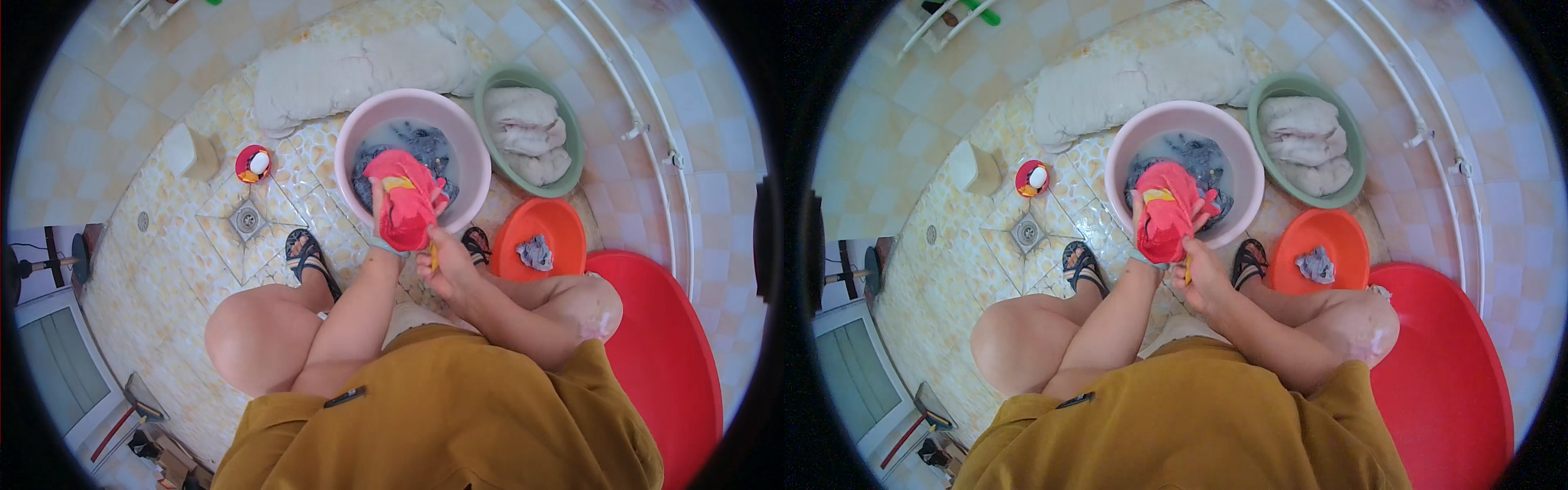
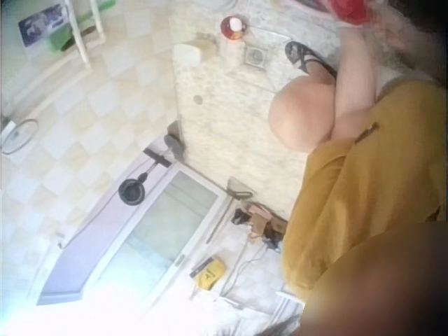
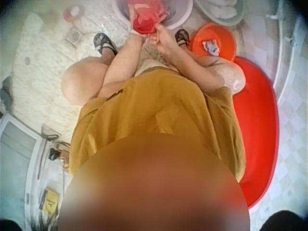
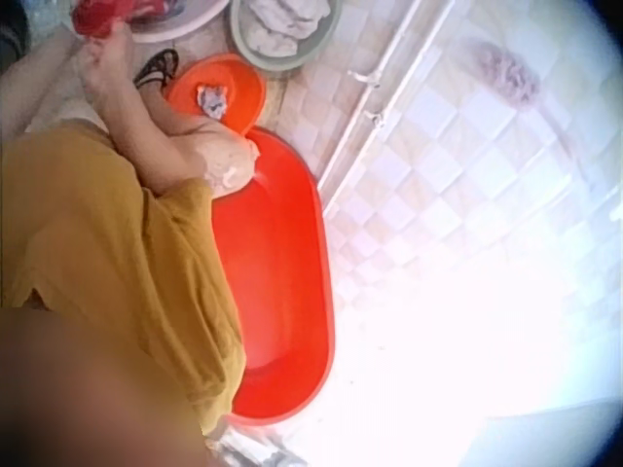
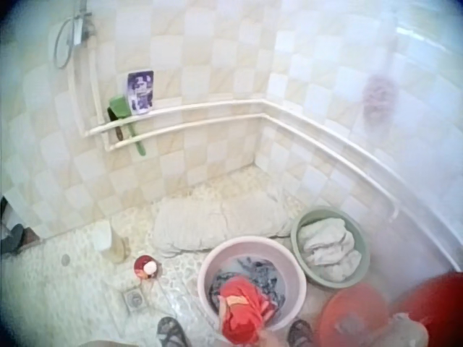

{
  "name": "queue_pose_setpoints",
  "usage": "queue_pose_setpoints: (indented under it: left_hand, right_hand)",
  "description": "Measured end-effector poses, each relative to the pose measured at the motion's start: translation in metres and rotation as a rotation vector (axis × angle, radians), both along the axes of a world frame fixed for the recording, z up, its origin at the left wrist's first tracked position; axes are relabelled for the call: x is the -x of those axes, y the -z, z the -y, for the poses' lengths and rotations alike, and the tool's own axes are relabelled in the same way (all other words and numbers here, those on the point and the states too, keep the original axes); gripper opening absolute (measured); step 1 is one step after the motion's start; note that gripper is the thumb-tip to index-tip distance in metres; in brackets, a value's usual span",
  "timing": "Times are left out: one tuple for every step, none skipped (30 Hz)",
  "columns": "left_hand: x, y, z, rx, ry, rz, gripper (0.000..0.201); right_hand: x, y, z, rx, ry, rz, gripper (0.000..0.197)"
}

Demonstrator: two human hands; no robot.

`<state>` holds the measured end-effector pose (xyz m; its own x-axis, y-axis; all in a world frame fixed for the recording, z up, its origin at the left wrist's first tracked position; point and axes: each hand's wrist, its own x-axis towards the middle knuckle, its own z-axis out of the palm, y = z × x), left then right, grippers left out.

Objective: The person hand-washes clothes by scrubbing them with soap over a basin of water, wrings them out, and places them into an adjacent basin. The person then transfers additional clothing items from a red tub into the basin.

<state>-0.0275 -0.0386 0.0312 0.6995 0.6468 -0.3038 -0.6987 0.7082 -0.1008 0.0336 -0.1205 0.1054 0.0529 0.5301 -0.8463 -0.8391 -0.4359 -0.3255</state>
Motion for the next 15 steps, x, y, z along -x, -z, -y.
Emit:
queue_pose_setpoints:
  left_hand:
    - [0.006, 0.002, -0.002, 0.004, -0.004, -0.006, 0.076]
    - [0.009, 0.005, -0.005, 0.039, -0.047, -0.048, 0.073]
    - [0.012, 0.007, -0.008, 0.075, -0.087, -0.091, 0.070]
    - [0.020, 0.024, -0.010, 0.012, -0.013, -0.042, 0.064]
    - [0.028, 0.036, -0.012, 0.013, -0.022, -0.051, 0.064]
    - [0.037, 0.047, -0.014, -0.020, 0.009, -0.070, 0.061]
    - [0.033, 0.057, -0.014, -0.048, 0.055, -0.078, 0.059]
    - [0.030, 0.053, -0.015, -0.046, 0.057, -0.080, 0.059]
    - [0.029, 0.044, -0.016, -0.050, 0.095, -0.151, 0.057]
    - [0.027, 0.040, -0.013, -0.053, 0.138, -0.220, 0.056]
    - [0.019, 0.041, -0.004, -0.048, 0.146, -0.227, 0.056]
    - [0.005, 0.042, 0.012, 0.056, -0.140, -0.212, 0.049]
    - [-0.010, 0.042, 0.025, 0.157, -0.429, -0.191, 0.043]
    - [-0.020, 0.040, 0.029, 0.252, -0.712, -0.162, 0.038]
    - [-0.020, 0.042, 0.023, 0.249, -0.702, -0.162, 0.038]
  right_hand:
    - [0.000, 0.000, -0.001, 0.004, -0.004, -0.006, 0.014]
    - [-0.004, -0.001, -0.002, -0.048, -0.205, 0.077, 0.014]
    - [-0.010, -0.001, -0.004, -0.101, -0.402, 0.160, 0.014]
    - [-0.018, 0.003, -0.006, -0.127, -0.542, 0.229, 0.016]
    - [-0.028, 0.008, -0.010, -0.130, -0.550, 0.220, 0.016]
    - [-0.039, 0.016, -0.014, -0.118, -0.741, 0.437, 0.015]
    - [-0.053, 0.024, -0.018, -0.094, -0.916, 0.664, 0.016]
    - [-0.063, 0.025, -0.030, -0.092, -0.914, 0.661, 0.016]
    - [-0.071, 0.025, -0.042, -0.244, -0.610, 0.909, 0.017]
    - [-0.074, 0.026, -0.046, -0.383, -0.283, 1.138, 0.019]
    - [-0.057, 0.032, -0.048, -0.376, -0.278, 1.131, 0.019]
    - [-0.026, 0.041, -0.055, -0.688, -0.492, 1.208, 0.019]
    - [-0.007, 0.048, -0.061, -1.010, -0.710, 1.265, 0.020]
    - [-0.006, 0.057, -0.064, -1.004, -0.701, 1.270, 0.020]
    - [-0.008, 0.068, -0.066, -1.124, -0.692, 1.603, 0.021]
